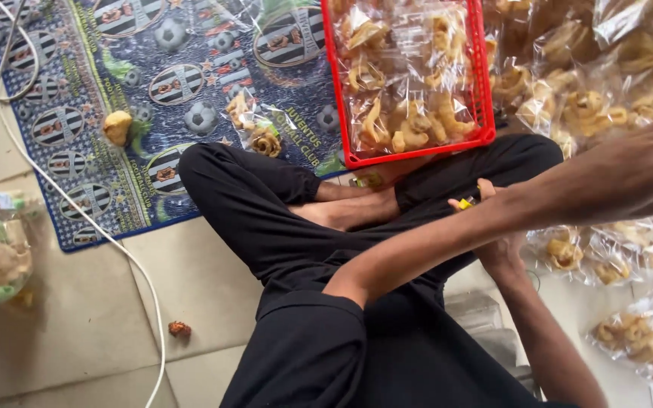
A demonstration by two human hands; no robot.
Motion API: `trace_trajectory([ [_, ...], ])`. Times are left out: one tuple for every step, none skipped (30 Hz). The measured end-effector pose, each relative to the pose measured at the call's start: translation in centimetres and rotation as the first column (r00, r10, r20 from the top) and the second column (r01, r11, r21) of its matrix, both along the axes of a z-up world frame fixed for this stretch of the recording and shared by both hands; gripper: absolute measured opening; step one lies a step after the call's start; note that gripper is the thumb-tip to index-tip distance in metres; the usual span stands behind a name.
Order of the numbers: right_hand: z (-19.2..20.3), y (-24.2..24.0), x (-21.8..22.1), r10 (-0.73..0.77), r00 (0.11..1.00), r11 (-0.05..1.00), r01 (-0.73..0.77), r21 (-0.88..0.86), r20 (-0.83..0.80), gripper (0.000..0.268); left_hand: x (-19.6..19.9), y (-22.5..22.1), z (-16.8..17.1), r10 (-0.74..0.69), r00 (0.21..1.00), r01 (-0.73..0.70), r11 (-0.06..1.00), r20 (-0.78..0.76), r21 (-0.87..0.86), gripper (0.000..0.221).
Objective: Sealing small plastic bags of snacks using a handheld heat sealer and organizing them into a basket.
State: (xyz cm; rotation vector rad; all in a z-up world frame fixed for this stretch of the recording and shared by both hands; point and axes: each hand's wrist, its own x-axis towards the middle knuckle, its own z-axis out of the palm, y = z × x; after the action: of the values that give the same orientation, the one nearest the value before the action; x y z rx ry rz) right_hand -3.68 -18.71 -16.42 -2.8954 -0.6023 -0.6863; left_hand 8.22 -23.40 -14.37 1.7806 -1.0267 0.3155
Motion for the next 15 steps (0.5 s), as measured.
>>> trace_trajectory([
  [0.4,0.4,-0.1,-0.005,1.0,1.0,0.005,0.007,0.011,0.041,-0.2,2.2,-0.4,0.053,0.999,-0.053,0.999,-0.002,-0.008,0.057],
  [0.7,0.7,-0.2,-0.01,1.0,1.0,0.01,0.015,0.022,0.044,-0.5,4.4,-0.8,0.106,0.994,-0.106,0.994,-0.006,-0.016,0.052],
  [0.8,0.9,-0.6,-0.007,1.0,1.0,0.006,0.02,0.016,0.044,-0.6,9.5,0.4,0.11,0.994,-0.11,0.994,-0.011,-0.01,0.052],
  [0.9,1.2,-1.0,-0.018,1.0,0.999,0.017,0.029,0.019,0.048,-0.8,14.4,1.7,0.183,0.966,-0.208,0.969,-0.18,-0.132,0.044],
  [1.0,1.4,-1.3,-0.031,0.999,0.999,0.03,0.039,0.023,0.051,-1.0,19.5,3.1,0.227,0.909,-0.319,0.919,-0.35,-0.232,0.04],
  [0.0,1.2,-1.0,-0.028,0.999,0.999,0.027,0.044,0.02,0.051,-0.5,22.6,-6.1,0.232,0.907,-0.323,0.919,-0.352,-0.226,0.04],
  [-0.9,0.9,-0.6,-0.021,0.993,0.999,0.016,0.039,0.117,0.052,0.2,25.3,-14.1,0.713,0.674,-0.729,0.684,-0.194,-0.024,0.038],
  [-1.8,0.6,-0.2,-0.014,0.977,0.999,0.007,0.033,0.213,0.059,1.9,27.7,-21.2,0.969,0.243,-0.968,0.239,0.049,0.074,0.036],
  [-1.8,0.7,-0.1,-0.021,0.977,0.999,0.013,0.036,0.214,0.059,0.4,32.1,-16.9,0.967,0.249,-0.967,0.245,0.052,0.074,0.036],
  [-1.9,0.7,-0.1,-0.03,0.98,0.999,0.022,0.04,0.197,0.058,0.1,36.2,-12.0,0.967,0.199,-0.97,0.217,-0.157,0.106,0.029],
  [-1.9,0.6,-0.1,-0.038,0.983,0.999,0.031,0.042,0.18,0.058,0.2,40.1,-6.5,0.924,0.132,-0.97,0.194,-0.358,0.144,0.024],
  [-2.0,0.5,-0.3,-0.045,0.983,0.998,0.038,0.042,0.18,0.058,-0.3,42.4,-9.6,0.923,0.138,-0.969,0.201,-0.358,0.144,0.024],
  [-2.2,0.4,-0.2,-0.047,0.984,0.998,0.039,0.046,0.174,0.058,-0.9,44.6,-12.7,0.957,0.092,-0.925,0.184,-0.276,0.331,0.027],
  [-2.3,0.4,-0.2,-0.049,0.985,0.998,0.041,0.05,0.167,0.058,-1.5,46.9,-15.8,0.981,0.061,-0.85,0.148,-0.184,0.505,0.04],
  [-2.4,0.3,-0.4,-0.048,0.985,0.998,0.039,0.052,0.167,0.058,-1.6,46.7,-16.3,0.981,0.06,-0.85,0.146,-0.182,0.506,0.04],
])
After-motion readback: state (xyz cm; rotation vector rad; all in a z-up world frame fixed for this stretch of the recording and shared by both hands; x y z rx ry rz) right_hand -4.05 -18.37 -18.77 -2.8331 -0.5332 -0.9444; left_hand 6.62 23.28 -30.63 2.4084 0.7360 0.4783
